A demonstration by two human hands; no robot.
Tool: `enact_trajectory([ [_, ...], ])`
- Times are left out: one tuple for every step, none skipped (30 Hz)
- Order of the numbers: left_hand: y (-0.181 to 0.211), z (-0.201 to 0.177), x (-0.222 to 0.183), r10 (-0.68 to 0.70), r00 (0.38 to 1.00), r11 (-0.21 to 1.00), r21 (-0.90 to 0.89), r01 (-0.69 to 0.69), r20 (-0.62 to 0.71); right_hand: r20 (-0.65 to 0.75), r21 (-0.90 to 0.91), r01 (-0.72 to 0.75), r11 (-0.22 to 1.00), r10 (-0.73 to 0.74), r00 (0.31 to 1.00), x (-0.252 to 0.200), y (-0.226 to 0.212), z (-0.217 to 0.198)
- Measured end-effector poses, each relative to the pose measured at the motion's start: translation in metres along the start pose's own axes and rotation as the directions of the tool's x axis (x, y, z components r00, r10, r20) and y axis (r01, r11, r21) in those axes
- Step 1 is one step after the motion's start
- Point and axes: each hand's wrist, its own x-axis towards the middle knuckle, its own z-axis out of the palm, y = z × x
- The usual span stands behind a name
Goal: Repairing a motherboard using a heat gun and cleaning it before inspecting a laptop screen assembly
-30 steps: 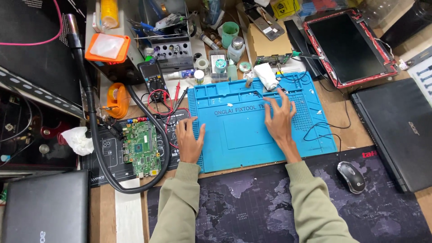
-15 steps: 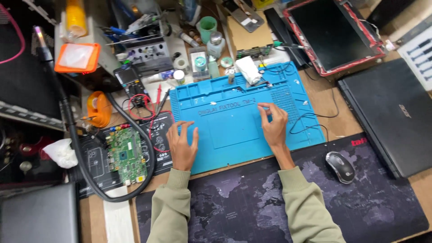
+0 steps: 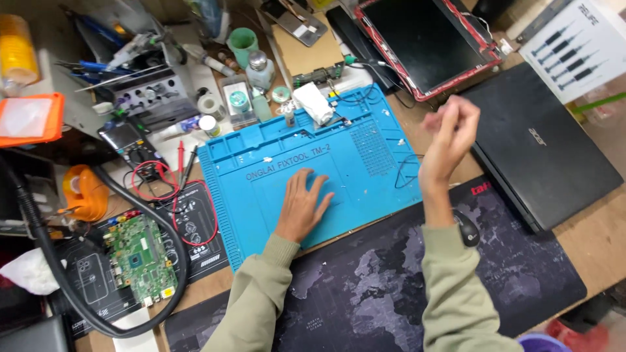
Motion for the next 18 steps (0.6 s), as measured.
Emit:
enact_trajectory([
  [0.001,0.006,0.005,-0.003,1.000,1.000,-0.009,0.003,-0.009,0.011,0.142,-0.149,0.979,0.149,0.989,0.014,0.008,-0.001],
  [0.005,0.009,0.008,0.001,1.000,1.000,-0.016,-0.001,-0.003,0.004,0.135,-0.150,0.979,0.151,0.989,0.024,0.032,-0.007],
  [0.007,0.012,0.014,-0.011,1.000,0.999,-0.051,0.011,-0.011,-0.001,0.140,-0.225,0.964,0.228,0.974,0.038,0.056,-0.010],
  [0.009,0.015,0.019,-0.024,1.000,0.996,-0.086,0.022,-0.018,-0.007,0.144,-0.299,0.943,0.303,0.953,0.052,0.079,-0.013],
  [0.016,0.011,0.022,-0.023,1.000,0.996,-0.092,0.021,-0.013,-0.012,0.139,-0.300,0.944,0.305,0.952,0.060,0.100,-0.014],
  [0.021,0.008,0.026,-0.036,0.999,0.997,-0.071,0.036,0.002,-0.020,0.103,-0.381,0.919,0.385,0.923,0.068,0.121,-0.016],
  [0.026,0.004,0.028,-0.054,0.998,0.997,-0.049,0.054,0.017,-0.028,0.068,-0.462,0.884,0.464,0.885,0.075,0.142,-0.017],
  [0.029,0.006,0.025,-0.056,0.998,0.997,-0.053,0.057,0.023,-0.031,0.063,-0.466,0.883,0.468,0.883,0.075,0.149,-0.017],
  [0.030,0.007,0.024,-0.031,0.999,0.999,-0.007,0.032,0.011,-0.025,0.061,-0.508,0.859,0.510,0.860,0.078,0.155,-0.013],
  [0.031,0.007,0.024,-0.007,1.000,0.999,0.040,0.007,0.001,-0.019,0.059,-0.550,0.833,0.551,0.834,0.081,0.160,-0.008],
  [0.030,0.006,0.024,-0.005,1.000,0.999,0.043,0.005,-0.002,-0.018,0.063,-0.548,0.834,0.550,0.835,0.083,0.163,-0.005],
  [0.031,0.005,0.025,-0.019,1.000,0.999,0.039,0.019,-0.002,-0.030,0.071,-0.550,0.832,0.553,0.833,0.084,0.167,-0.002],
  [0.031,0.005,0.024,-0.033,0.999,0.999,0.035,0.033,0.000,-0.045,0.078,-0.553,0.829,0.557,0.829,0.085,0.171,-0.001],
  [0.031,0.004,0.026,-0.029,1.000,0.999,0.037,0.029,0.000,-0.047,0.082,-0.553,0.829,0.557,0.829,0.087,0.168,0.002],
  [0.032,0.004,0.026,-0.033,0.999,0.998,0.055,0.033,0.007,-0.056,0.073,-0.559,0.826,0.563,0.824,0.087,0.166,0.003],
  [0.032,0.004,0.027,-0.037,0.999,0.997,0.074,0.036,0.014,-0.065,0.064,-0.566,0.822,0.569,0.820,0.087,0.163,0.005],
  [0.032,0.004,0.028,-0.039,0.999,0.997,0.074,0.038,0.014,-0.063,0.064,-0.566,0.822,0.570,0.819,0.090,0.169,0.007],
  [0.032,0.003,0.028,-0.050,0.999,0.997,0.065,0.048,0.021,-0.069,0.085,-0.567,0.819,0.572,0.817,0.093,0.175,0.009],
])
